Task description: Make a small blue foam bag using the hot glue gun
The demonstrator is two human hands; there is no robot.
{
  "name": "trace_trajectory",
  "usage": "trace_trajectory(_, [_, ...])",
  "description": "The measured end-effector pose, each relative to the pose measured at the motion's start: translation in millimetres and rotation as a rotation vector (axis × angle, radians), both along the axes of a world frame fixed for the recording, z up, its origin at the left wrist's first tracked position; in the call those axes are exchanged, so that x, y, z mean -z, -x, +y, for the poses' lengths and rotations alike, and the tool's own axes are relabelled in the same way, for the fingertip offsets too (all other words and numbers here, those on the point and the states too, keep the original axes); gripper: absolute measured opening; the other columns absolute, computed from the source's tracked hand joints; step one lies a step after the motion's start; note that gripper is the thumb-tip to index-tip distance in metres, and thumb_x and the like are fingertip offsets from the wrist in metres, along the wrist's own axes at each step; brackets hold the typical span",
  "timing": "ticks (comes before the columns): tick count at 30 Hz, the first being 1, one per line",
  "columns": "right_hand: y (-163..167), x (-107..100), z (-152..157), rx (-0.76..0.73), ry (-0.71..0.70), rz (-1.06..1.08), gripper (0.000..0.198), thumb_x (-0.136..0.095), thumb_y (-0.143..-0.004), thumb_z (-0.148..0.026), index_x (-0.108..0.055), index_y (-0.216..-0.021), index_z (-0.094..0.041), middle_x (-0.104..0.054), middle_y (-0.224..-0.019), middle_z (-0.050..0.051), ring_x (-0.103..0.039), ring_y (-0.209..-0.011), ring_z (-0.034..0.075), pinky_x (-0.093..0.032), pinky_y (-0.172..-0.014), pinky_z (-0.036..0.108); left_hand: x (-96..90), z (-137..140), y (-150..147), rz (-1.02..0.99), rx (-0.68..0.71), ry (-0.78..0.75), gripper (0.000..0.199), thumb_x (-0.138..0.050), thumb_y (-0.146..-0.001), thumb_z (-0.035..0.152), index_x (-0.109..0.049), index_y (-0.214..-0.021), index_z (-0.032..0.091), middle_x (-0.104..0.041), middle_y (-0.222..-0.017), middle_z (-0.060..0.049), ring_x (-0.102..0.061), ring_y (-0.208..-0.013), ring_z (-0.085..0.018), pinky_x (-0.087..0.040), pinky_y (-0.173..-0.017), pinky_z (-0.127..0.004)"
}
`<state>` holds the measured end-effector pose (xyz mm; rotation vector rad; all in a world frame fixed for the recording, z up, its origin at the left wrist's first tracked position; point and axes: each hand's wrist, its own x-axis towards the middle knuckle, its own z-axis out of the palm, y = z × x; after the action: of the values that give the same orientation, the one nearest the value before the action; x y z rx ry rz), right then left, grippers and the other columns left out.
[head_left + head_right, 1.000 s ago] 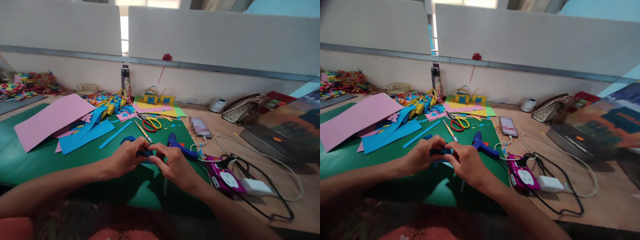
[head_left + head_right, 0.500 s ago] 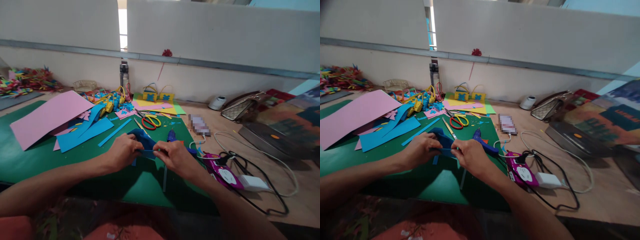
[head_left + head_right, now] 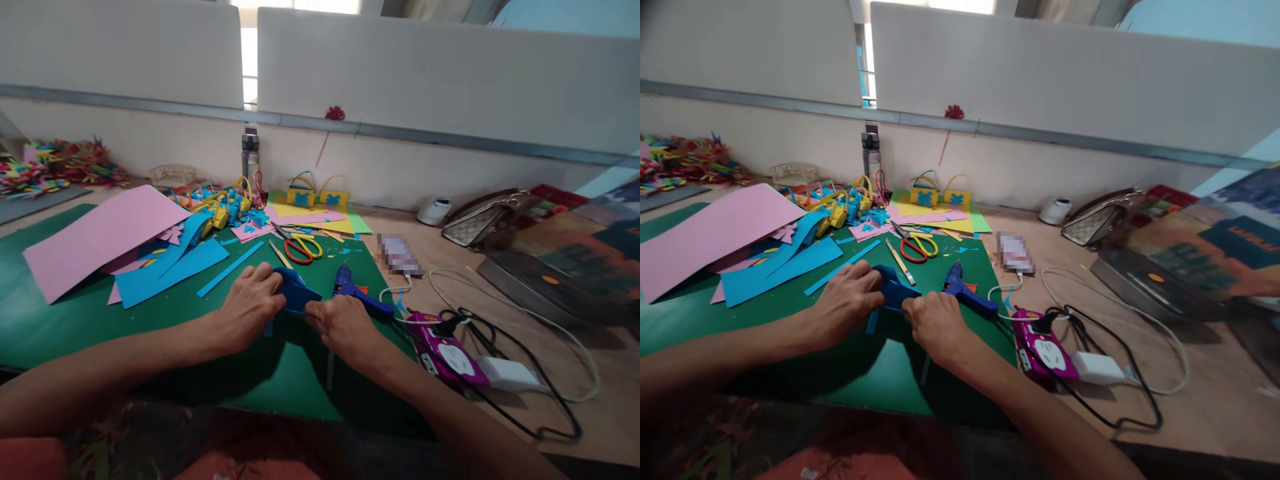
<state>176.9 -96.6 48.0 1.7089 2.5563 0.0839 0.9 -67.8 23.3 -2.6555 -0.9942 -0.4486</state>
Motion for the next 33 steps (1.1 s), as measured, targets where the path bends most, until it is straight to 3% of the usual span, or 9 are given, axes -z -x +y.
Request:
trace_trajectory(11, [-18.4,2.4,6.3,0.029,-0.107,-0.021,0.021,-0.053,-0.086,-0.028,-0.062,-0.069,-0.020,-0.066,-0.059,0.004,-0.059,-0.056,0.016,-0.011,-0.048,0.029,-5.6,11.7,10.1,0.021,-0.027,-0.083,0.019,-0.053,-0.078,0.009,-0.064,-0.067,0.019,-0.054,-0.091,-0.009,-0.038,-0.084,-0.023,-0.030,-0.062,-0.033])
trace_trajectory(19, [-31.0,-0.5,11.1,0.023,-0.157,0.009,0.024,-0.048,-0.086,-0.023,-0.063,-0.068,-0.020,-0.064,-0.057,0.002,-0.054,-0.052,0.014,-0.014,-0.049,0.028,-17.3,18.7,14.6,0.013,-0.048,0.001,0.027,-0.046,-0.085,0.013,-0.069,-0.072,0.021,-0.051,-0.095,-0.009,-0.039,-0.086,-0.022,-0.034,-0.063,-0.031])
trace_trajectory(25, [-32.9,-0.5,14.1,0.061,-0.150,0.000,0.026,-0.048,-0.085,-0.024,-0.065,-0.066,-0.021,-0.059,-0.051,0.002,-0.051,-0.048,0.014,-0.015,-0.049,0.027,-9.2,28.4,17.8,-0.100,-0.042,0.156,0.020,-0.051,-0.084,0.021,-0.070,-0.079,0.023,-0.049,-0.093,-0.007,-0.043,-0.085,-0.020,-0.034,-0.060,-0.026])
trace_trajectory(29, [-33.0,-1.2,14.2,0.069,-0.147,0.044,0.020,-0.051,-0.084,-0.025,-0.066,-0.072,-0.022,-0.062,-0.057,0.002,-0.054,-0.052,0.014,-0.018,-0.050,0.026,-3.7,33.3,18.2,-0.162,0.006,0.245,0.016,-0.052,-0.082,0.016,-0.068,-0.082,0.019,-0.049,-0.101,-0.009,-0.047,-0.091,-0.020,-0.041,-0.069,-0.029])
trace_trajectory(33, [-31.8,-1.5,15.4,0.099,-0.070,0.007,0.013,-0.054,-0.083,-0.024,-0.067,-0.079,-0.024,-0.066,-0.064,0.003,-0.059,-0.060,0.017,-0.020,-0.050,0.026,-3.6,33.0,17.4,-0.126,0.030,0.227,0.018,-0.049,-0.079,0.008,-0.065,-0.077,0.015,-0.051,-0.101,-0.010,-0.048,-0.093,-0.022,-0.043,-0.073,-0.032])
